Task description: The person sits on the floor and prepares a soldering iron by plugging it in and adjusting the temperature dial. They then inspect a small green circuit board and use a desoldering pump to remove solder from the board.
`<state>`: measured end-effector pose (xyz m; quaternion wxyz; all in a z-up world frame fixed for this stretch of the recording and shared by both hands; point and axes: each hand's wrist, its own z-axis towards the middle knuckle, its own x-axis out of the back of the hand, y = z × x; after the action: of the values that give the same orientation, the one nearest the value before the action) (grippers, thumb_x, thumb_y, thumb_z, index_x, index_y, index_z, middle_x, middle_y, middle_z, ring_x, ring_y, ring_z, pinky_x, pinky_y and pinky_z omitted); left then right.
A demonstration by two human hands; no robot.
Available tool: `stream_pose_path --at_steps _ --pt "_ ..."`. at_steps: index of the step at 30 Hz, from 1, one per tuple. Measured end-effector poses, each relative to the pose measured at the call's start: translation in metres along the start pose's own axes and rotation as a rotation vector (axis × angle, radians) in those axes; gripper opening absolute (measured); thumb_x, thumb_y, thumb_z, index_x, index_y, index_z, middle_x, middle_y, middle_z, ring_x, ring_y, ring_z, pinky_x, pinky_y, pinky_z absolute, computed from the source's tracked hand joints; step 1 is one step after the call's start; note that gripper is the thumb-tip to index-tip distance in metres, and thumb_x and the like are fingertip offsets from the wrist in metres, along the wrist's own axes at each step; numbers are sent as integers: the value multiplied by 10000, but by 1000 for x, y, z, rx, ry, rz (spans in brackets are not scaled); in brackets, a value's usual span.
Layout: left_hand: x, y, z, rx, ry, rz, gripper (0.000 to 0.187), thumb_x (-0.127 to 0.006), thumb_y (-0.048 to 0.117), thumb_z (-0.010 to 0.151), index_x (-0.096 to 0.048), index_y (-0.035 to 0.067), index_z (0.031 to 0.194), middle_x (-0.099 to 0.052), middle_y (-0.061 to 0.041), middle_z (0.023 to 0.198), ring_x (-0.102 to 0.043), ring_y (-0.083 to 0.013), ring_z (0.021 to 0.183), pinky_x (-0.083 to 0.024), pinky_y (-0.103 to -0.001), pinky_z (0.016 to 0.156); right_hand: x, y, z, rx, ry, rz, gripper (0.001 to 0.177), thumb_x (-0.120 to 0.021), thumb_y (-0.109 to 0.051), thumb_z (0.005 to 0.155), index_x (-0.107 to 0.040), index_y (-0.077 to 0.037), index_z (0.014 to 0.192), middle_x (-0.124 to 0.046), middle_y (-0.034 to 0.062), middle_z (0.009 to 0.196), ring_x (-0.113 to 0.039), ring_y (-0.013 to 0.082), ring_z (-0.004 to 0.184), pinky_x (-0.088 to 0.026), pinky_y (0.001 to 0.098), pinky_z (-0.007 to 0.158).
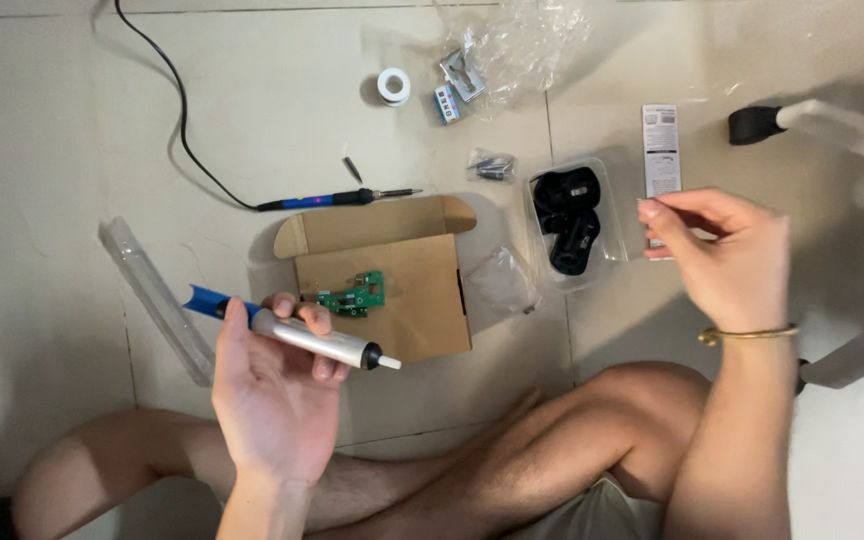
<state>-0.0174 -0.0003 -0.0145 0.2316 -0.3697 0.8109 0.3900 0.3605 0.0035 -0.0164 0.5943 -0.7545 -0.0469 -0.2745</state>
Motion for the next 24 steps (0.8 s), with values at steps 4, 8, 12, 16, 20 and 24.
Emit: stream_pose_path --at_steps 4,8,12,16,20,24 --pt "7 3 3 9 9 -3 376 -422 461 1087 -525 111 995 -594 -84 879 -464 -186 664 -392 -352 693 11 11 0 -39 16 8 173 -746 -80 996 -719 54 1102 -741 79 983 -709 110 859 -629 281 739" --pt "14 6 7 5 43 15 367 -424 457 1087 -519 114 999 -590 -84 870 -461 -180 670 -394 -350 700 -4 9 -2 -73 -49 -60 173 -753 -91 978 -732 40 1090 -727 77 932 -700 117 801 -617 271 724" --pt "17 9 10 12 71 31 359 -418 462 1074 -509 123 993 -592 -76 867 -465 -177 685 -392 -345 696 -25 1 -4 -84 -129 -145 167 -766 -112 950 -756 12 1061 -735 80 863 -696 117 746 -578 252 665" --pt "19 14 20 -1 50 59 354 -414 465 1078 -502 130 1004 -592 -74 865 -467 -173 698 -392 -345 696 -61 1 -1 -17 -226 -218 158 -777 -137 907 -771 -21 1015 -770 53 866 -712 103 711 -566 251 627" --pt "22 25 34 -28 -14 95 356 -409 470 1085 -492 131 1013 -605 -84 872 -473 -174 711 -408 -344 704 -103 7 15 132 -363 -329 180 -778 -187 893 -778 -41 997 -787 68 855 -740 146 729 -574 295 674" --pt "31 36 54 -55 -14 106 364 -402 473 1083 -492 128 1010 -621 -92 874 -480 -177 714 -418 -340 701 -144 13 40 225 -414 -401 192 -773 -207 869 -775 -49 978 -780 100 892 -765 207 792 -586 332 712"
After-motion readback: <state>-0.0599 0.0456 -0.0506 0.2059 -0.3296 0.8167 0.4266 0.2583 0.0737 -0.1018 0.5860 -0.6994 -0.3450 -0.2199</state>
